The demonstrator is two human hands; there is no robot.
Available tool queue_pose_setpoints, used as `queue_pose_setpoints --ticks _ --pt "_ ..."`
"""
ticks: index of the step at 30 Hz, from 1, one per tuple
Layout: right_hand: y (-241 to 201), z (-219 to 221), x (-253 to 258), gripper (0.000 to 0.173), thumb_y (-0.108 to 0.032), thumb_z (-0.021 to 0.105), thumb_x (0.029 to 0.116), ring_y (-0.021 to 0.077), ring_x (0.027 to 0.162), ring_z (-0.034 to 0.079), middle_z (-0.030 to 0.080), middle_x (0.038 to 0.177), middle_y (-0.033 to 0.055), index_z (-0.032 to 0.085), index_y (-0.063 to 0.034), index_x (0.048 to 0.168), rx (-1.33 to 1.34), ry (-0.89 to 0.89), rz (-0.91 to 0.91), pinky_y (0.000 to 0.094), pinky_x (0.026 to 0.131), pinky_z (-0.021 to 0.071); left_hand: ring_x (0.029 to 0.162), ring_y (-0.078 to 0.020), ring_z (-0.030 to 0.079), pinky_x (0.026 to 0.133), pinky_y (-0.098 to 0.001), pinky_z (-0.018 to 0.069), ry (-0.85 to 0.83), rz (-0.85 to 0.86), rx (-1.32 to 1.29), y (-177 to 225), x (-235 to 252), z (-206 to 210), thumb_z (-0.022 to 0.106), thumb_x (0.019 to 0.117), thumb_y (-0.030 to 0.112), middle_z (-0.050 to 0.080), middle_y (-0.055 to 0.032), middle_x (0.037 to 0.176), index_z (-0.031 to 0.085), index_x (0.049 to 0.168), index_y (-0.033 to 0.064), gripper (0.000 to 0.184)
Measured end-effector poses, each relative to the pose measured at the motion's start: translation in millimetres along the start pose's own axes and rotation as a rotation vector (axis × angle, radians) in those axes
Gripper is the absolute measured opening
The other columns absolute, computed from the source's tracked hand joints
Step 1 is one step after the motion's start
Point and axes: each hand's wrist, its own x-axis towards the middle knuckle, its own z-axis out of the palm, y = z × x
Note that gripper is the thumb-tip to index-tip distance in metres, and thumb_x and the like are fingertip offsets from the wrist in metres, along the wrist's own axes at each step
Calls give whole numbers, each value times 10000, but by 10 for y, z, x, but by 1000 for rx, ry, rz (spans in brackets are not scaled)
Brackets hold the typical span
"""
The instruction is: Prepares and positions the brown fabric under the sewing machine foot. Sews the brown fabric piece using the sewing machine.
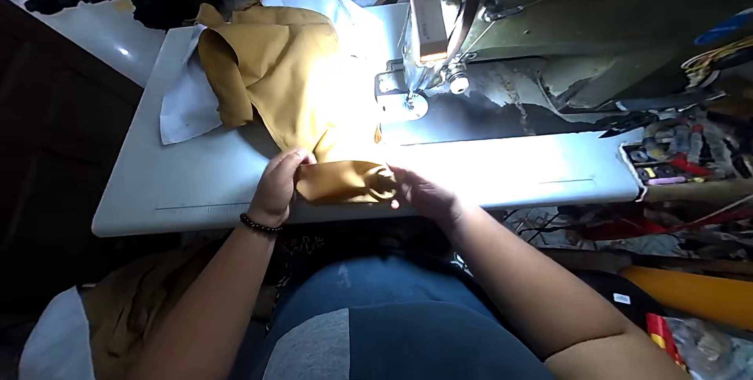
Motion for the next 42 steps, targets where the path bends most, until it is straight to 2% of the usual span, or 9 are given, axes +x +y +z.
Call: queue_pose_setpoints --ticks 2,5,8,14,24,30,35,39,42 --pt "-193 92 20 296 -204 390 1116 -6 614 569 618 776 -24 622 -31 1058 -351 -32 -11 160 565 496 997 -112 636 889 -312 536 -133 293 448 189 52 -99 454 1044 164 668 -69 1124 640 1225 22 296" --pt "-367 218 62 290 -157 414 1109 -26 602 541 589 718 -29 626 -17 971 -477 -143 -128 142 540 439 907 -110 655 758 -325 540 -442 321 746 568 142 18 600 990 292 711 -41 1051 733 1119 91 273" --pt "-426 223 85 230 -187 485 1091 -24 571 549 630 743 -29 636 -46 989 -466 -135 -117 138 501 434 632 26 570 591 -187 463 -607 78 582 638 240 123 669 983 188 649 79 724 703 866 126 137" --pt "-112 -198 78 167 -78 634 949 -17 704 654 726 964 -15 611 -122 1109 -5 -269 61 123 535 499 514 40 526 434 -104 406 -520 -233 30 518 201 57 568 1032 63 693 44 786 643 1002 104 91" --pt "-349 -444 -65 76 -134 701 957 -62 781 665 744 840 -88 757 -118 909 -539 -385 47 118 719 538 634 34 605 557 -133 492 -942 -92 208 494 185 -105 561 1016 90 724 63 818 765 1051 110 209" --pt "-164 -393 56 244 -95 582 961 385 1106 653 695 1089 186 716 -41 1157 -1642 -55 -585 527 961 515 1077 -349 688 1044 -679 369 -535 405 1375 384 114 214 542 1023 130 731 -104 1182 575 1455 191 438" --pt "78 -251 -162 237 -112 521 1002 347 1169 626 669 1217 169 728 -17 1066 -1660 -38 -607 503 942 513 1225 -235 597 921 -497 378 -420 542 1718 150 -290 472 494 980 -37 644 -15 1403 574 1472 203 553" --pt "99 -284 -159 236 -92 517 1003 313 968 632 643 988 124 717 -57 1123 -1572 -63 -677 454 823 517 944 -248 653 853 -465 420 -448 623 1551 174 -183 548 517 974 18 677 -89 984 693 1041 75 197" --pt "112 -285 -154 281 -71 552 980 329 932 640 635 953 132 746 -142 1170 -1543 -65 -689 475 780 528 937 -313 670 781 -526 468 -458 487 1414 135 28 556 535 987 93 657 -122 1025 676 1114 86 190"
